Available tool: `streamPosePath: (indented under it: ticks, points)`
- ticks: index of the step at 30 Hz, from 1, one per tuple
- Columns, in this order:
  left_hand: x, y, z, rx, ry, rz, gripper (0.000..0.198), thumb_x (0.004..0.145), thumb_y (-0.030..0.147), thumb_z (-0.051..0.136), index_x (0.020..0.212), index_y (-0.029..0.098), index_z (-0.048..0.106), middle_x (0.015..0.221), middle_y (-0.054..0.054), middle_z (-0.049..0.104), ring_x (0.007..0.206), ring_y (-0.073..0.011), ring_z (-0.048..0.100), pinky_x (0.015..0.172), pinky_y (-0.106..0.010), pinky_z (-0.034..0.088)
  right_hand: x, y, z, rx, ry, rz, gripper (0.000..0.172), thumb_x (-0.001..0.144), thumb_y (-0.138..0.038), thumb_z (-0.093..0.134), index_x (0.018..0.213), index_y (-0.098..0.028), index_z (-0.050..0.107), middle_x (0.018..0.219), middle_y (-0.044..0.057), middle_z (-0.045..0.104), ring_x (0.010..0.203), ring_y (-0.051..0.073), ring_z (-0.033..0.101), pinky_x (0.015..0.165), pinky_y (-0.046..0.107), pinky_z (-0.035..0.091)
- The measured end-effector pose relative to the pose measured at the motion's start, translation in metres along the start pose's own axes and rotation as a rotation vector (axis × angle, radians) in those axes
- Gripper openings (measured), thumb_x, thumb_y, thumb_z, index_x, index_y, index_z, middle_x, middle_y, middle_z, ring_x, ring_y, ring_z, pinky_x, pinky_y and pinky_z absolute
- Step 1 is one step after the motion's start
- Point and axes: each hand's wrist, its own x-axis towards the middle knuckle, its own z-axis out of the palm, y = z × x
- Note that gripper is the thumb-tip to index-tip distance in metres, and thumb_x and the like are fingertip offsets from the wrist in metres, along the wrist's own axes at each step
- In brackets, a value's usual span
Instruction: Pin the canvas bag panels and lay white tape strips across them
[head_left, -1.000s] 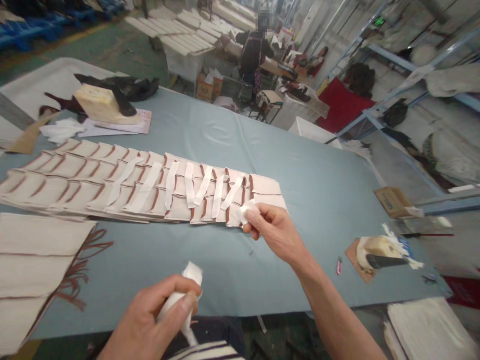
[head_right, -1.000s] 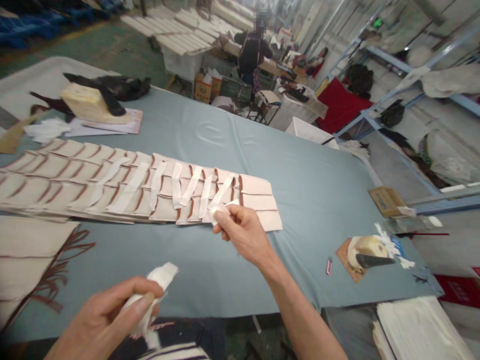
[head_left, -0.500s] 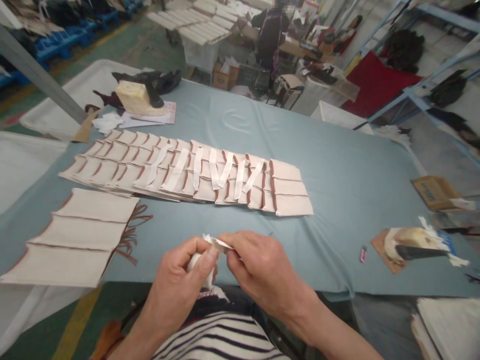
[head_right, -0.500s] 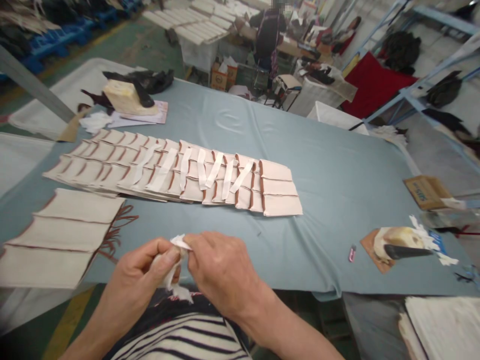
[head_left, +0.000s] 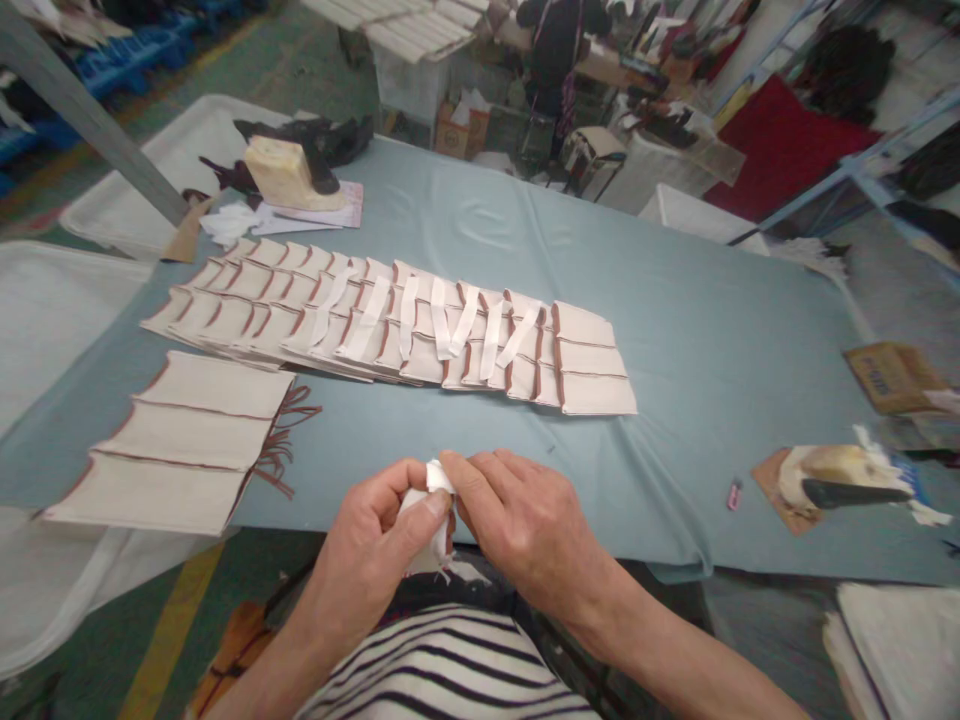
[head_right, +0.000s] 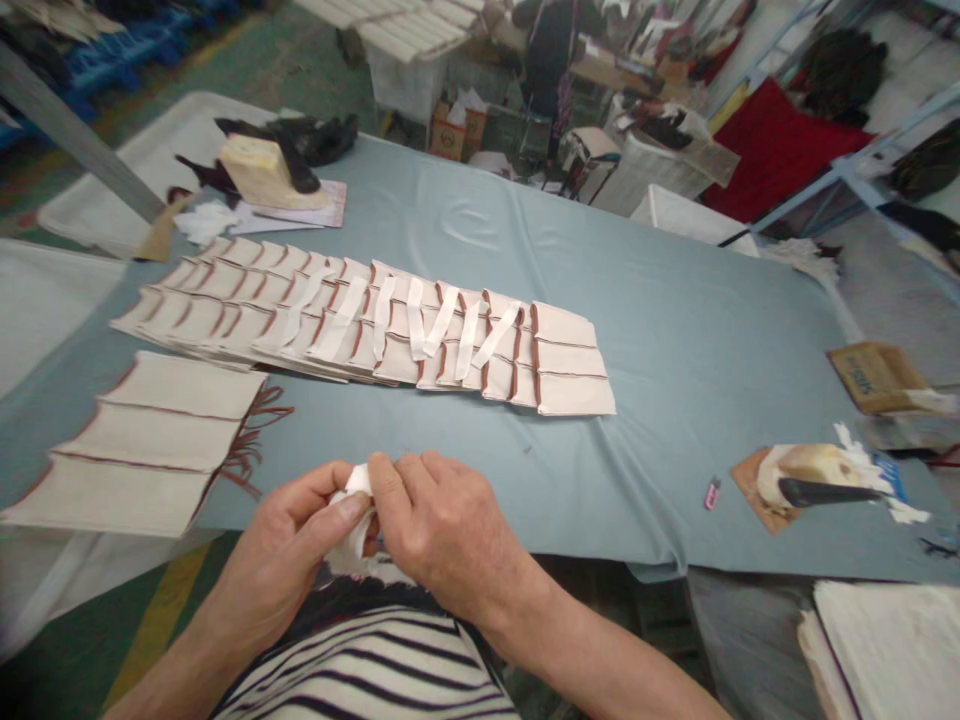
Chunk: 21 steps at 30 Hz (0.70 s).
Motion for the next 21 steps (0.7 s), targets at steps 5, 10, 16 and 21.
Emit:
streamPosePath:
  ticks: [5,10,16,21]
  points:
    - [0.0014,-0.0075,-0.0009,0.02,0.007,0.042,0.043,0.095,0.058,0.073,0.082,0.019,0.063,0.066,0.005,0.058,0.057,-0.0104,0.048,0.055,-0.019,0.041,-0.0019,-0.0032,-0.0011,-0.002,-0.026,0.018,0.025,0.112,-0.008,0.048,0.111,-0.008,0.072,0.074,0.003,0.071,0.064,0.018,0.063,0.059,0.032,0.046]
    - [0.0005,-0.0046,0.0029,0.03,0.014,0.014,0.043,0.092,0.059,0.075,0.085,0.018,0.064,0.066,0.005,0.058,0.057,-0.0105,0.048,0.054,-0.019,0.042,-0.0023,-0.0041,-0.002,0.009,-0.01,0.038,0.03,0.113,-0.009,0.045,0.1,-0.012,0.071,0.07,0.001,0.067,0.061,0.018,0.061,0.058,0.033,0.043]
    - [-0.0004,-0.0028,0.0056,0.069,0.044,-0.004,0.04,0.091,0.056,0.075,0.089,0.017,0.065,0.067,0.004,0.06,0.058,-0.0105,0.049,0.055,-0.019,0.042,-0.0069,-0.0044,0.0002,0.001,-0.035,0.064,0.027,0.111,-0.006,0.048,0.096,-0.015,0.069,0.071,0.001,0.068,0.062,0.018,0.062,0.058,0.032,0.043]
    - [0.0013,-0.0077,0.0036,0.1,0.038,-0.002,0.041,0.092,0.057,0.074,0.088,0.017,0.065,0.068,0.004,0.062,0.059,-0.0111,0.051,0.057,-0.02,0.044,-0.0102,-0.0058,0.0022,0.0,-0.045,0.074,0.024,0.109,-0.006,0.051,0.095,-0.017,0.067,0.071,0.001,0.068,0.062,0.018,0.062,0.058,0.032,0.044]
